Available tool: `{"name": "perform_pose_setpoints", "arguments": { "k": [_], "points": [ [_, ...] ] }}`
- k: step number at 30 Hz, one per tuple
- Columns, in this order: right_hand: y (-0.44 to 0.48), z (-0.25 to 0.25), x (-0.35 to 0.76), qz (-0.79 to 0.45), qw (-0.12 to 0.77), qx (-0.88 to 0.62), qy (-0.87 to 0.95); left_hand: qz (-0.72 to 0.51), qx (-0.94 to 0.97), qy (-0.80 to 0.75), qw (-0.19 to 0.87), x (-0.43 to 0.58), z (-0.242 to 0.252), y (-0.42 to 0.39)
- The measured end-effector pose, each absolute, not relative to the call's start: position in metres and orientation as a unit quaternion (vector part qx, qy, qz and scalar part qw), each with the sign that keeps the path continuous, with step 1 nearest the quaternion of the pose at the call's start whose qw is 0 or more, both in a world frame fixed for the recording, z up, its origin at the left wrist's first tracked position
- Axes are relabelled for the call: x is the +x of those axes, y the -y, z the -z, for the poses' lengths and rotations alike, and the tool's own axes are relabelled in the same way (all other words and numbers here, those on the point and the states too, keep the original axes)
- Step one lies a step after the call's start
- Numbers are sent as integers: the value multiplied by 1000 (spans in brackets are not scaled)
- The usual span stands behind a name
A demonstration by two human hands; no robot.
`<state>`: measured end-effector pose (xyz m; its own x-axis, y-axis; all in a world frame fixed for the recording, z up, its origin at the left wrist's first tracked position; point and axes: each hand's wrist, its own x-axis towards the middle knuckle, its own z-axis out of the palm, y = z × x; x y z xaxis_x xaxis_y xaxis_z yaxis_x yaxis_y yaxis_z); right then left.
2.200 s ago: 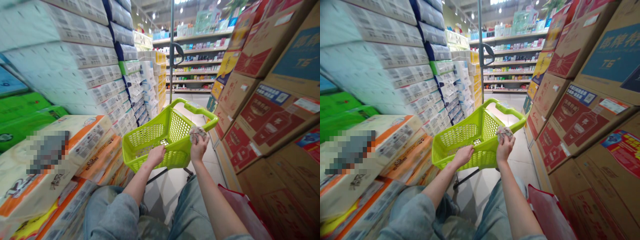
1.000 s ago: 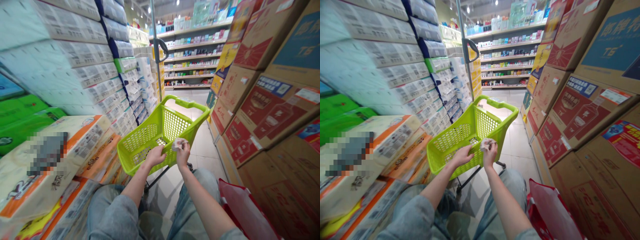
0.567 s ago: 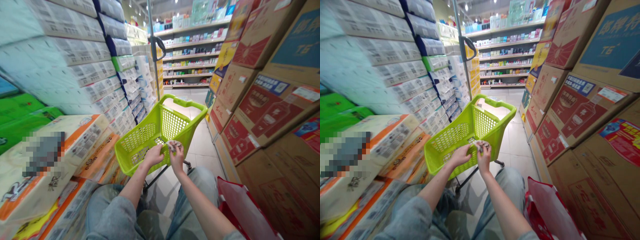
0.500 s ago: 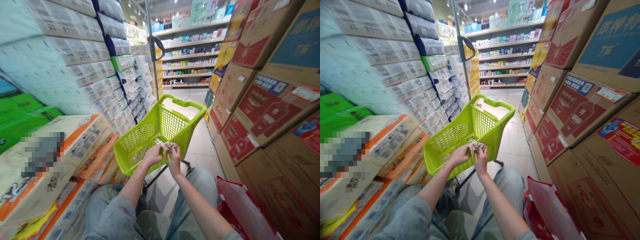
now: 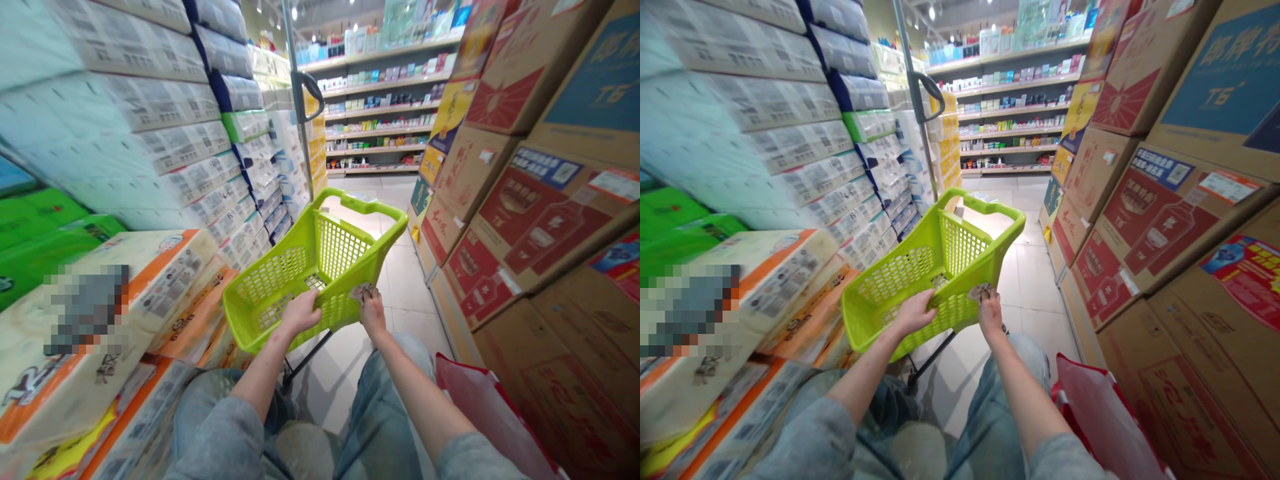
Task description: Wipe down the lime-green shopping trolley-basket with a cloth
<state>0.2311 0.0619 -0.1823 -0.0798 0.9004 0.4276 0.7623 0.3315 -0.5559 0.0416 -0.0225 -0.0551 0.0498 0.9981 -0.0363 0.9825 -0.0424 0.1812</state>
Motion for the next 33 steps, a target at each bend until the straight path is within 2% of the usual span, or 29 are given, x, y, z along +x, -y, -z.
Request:
{"name": "perform_pose_setpoints", "arguments": {
  "k": [6,13,15,23,25,27,33],
  "points": [
    [-62,165,225,-93,244,-643,720,-51,716,-692,81,44,53,23],
    [-74,141,221,-187,215,-689,666,-46,713,-695,77,46,50,27],
    [-76,139,223,-206,253,-687,650,-41,710,-698,80,47,49,27],
    [-90,106,212,-238,555,-612,511,-28,701,-708,80,52,48,25],
    [-90,106,208,-232,593,-578,510,-32,700,-709,78,52,49,25],
    [-86,116,207,-225,589,-566,532,-42,703,-706,77,51,50,25],
    [-76,162,213,-275,472,-632,550,-55,702,-706,81,49,50,26]
  ]
}}
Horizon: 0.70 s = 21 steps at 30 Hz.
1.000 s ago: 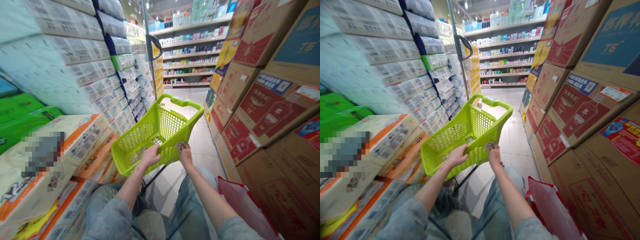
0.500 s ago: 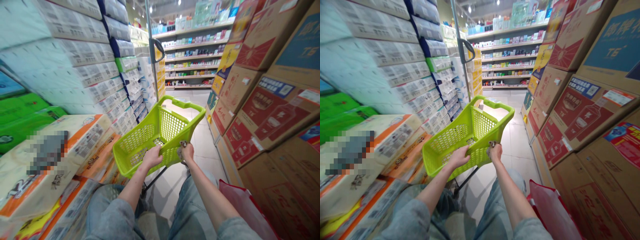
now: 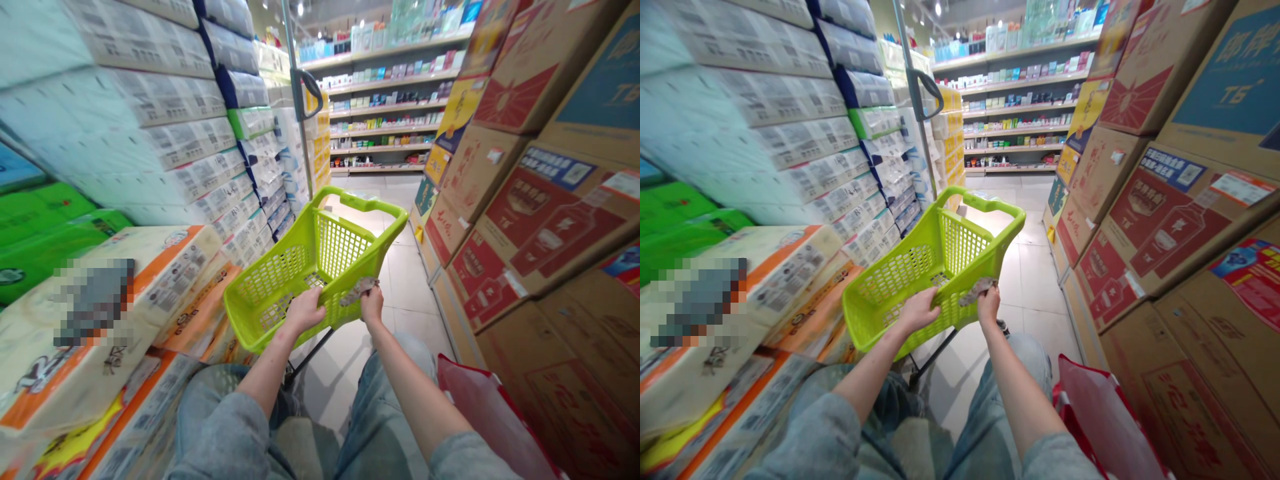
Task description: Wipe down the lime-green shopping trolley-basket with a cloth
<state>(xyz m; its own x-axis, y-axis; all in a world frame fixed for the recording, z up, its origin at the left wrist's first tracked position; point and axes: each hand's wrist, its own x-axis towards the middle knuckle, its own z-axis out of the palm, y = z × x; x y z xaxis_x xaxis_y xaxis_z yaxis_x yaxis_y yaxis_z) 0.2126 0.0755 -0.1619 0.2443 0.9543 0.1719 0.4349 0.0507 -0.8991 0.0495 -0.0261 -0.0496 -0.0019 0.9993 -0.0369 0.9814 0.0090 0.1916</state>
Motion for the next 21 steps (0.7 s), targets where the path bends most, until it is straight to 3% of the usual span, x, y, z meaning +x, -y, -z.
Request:
{"name": "perform_pose_setpoints", "arguments": {
  "k": [12,21],
  "points": [
    [-62,159,218,-226,469,-553,650,-44,705,-705,61,50,51,29],
    [-76,103,221,-198,576,-566,556,-39,706,-704,68,52,49,31]
  ]
}}
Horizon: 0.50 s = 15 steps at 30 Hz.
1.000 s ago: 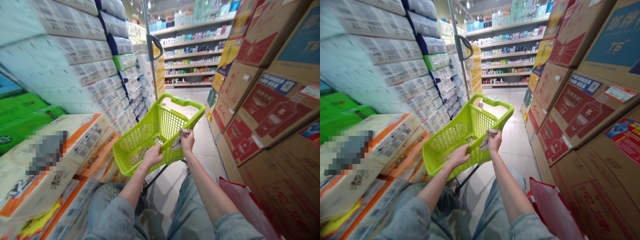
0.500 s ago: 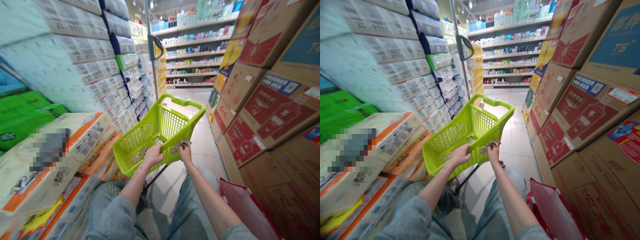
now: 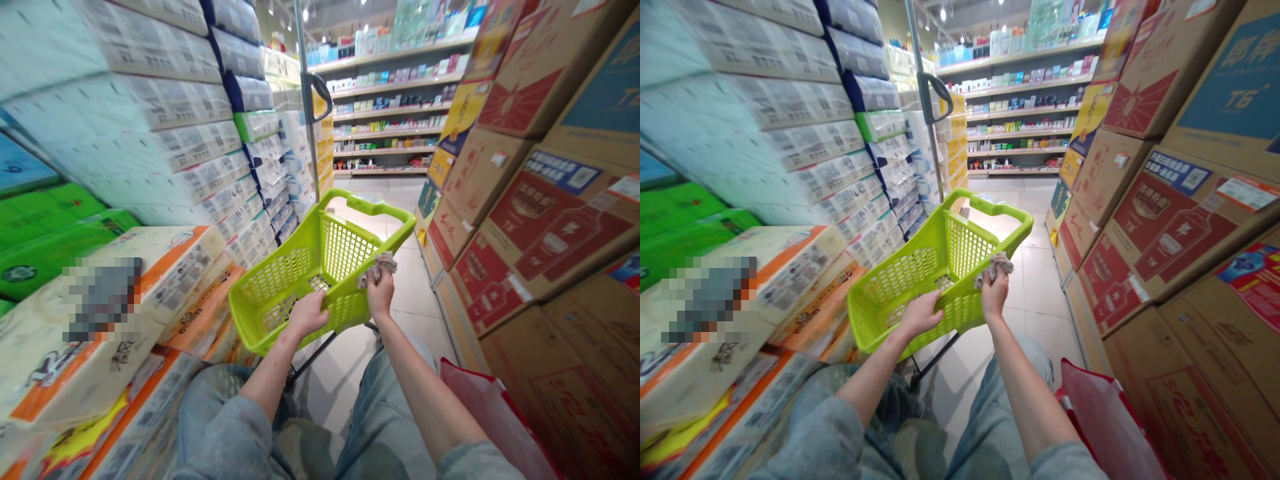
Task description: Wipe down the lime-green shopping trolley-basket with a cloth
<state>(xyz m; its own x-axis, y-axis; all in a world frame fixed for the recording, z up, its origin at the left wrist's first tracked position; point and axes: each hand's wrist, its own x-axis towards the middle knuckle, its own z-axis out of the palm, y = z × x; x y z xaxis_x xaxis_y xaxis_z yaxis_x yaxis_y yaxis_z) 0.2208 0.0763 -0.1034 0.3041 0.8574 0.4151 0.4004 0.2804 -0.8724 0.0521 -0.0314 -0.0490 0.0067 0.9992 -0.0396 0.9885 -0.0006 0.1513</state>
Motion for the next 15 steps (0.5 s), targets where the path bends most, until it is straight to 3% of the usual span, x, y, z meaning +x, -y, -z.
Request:
{"name": "perform_pose_setpoints", "arguments": {
  "k": [7,15],
  "points": [
    [-39,121,205,-245,505,-496,663,-68,701,-703,98,50,50,30],
    [-70,98,223,-205,612,-530,550,-171,727,-624,231,17,50,30]
  ]
}}
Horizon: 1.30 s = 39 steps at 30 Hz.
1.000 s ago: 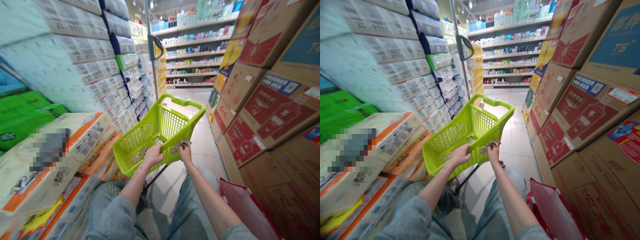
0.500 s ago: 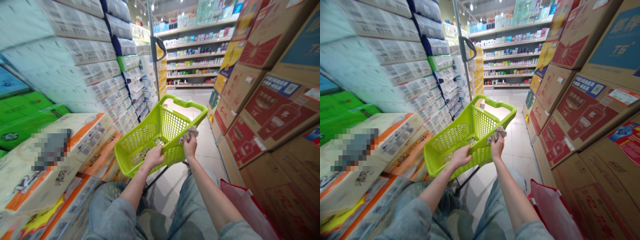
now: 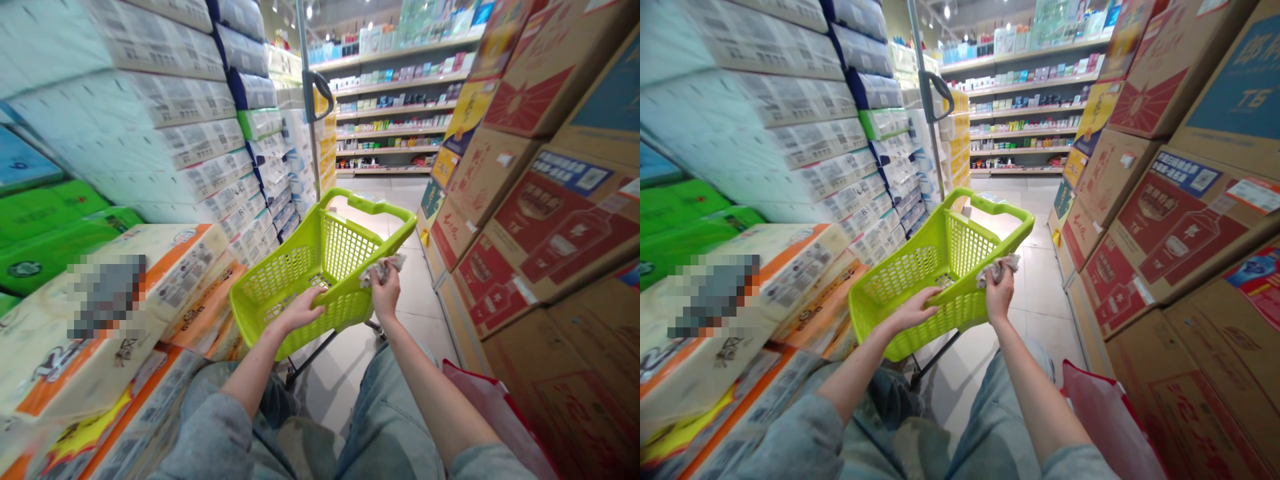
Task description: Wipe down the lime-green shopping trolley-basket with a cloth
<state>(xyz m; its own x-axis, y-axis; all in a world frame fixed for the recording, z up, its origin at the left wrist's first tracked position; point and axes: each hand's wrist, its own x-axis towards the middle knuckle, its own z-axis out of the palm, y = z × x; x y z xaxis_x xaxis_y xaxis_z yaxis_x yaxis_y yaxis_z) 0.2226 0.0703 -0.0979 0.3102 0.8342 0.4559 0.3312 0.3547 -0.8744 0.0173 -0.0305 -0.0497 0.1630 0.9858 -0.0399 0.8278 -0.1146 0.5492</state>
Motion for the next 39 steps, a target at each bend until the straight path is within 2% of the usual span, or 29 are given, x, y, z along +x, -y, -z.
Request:
{"name": "perform_pose_setpoints", "arguments": {
  "k": [4,9,15,24,27,32,36,39],
  "points": [
    [-78,89,224,-164,617,-532,557,-118,689,-663,268,2,52,44],
    [-63,101,200,-159,603,-546,559,-120,639,-712,266,5,55,49],
    [-20,115,165,-224,563,-543,581,-121,642,-715,251,15,54,47],
    [42,139,137,-315,534,-427,659,-124,640,-720,237,13,60,45],
    [32,154,152,-328,533,-444,641,-124,640,-723,230,12,60,45],
    [-19,182,183,-288,557,-572,528,-119,635,-724,244,14,58,45],
    [-48,186,187,-285,544,-564,553,-117,637,-722,242,17,59,45],
    [-36,188,178,-289,506,-559,590,-119,652,-712,233,20,59,45]
  ]
}}
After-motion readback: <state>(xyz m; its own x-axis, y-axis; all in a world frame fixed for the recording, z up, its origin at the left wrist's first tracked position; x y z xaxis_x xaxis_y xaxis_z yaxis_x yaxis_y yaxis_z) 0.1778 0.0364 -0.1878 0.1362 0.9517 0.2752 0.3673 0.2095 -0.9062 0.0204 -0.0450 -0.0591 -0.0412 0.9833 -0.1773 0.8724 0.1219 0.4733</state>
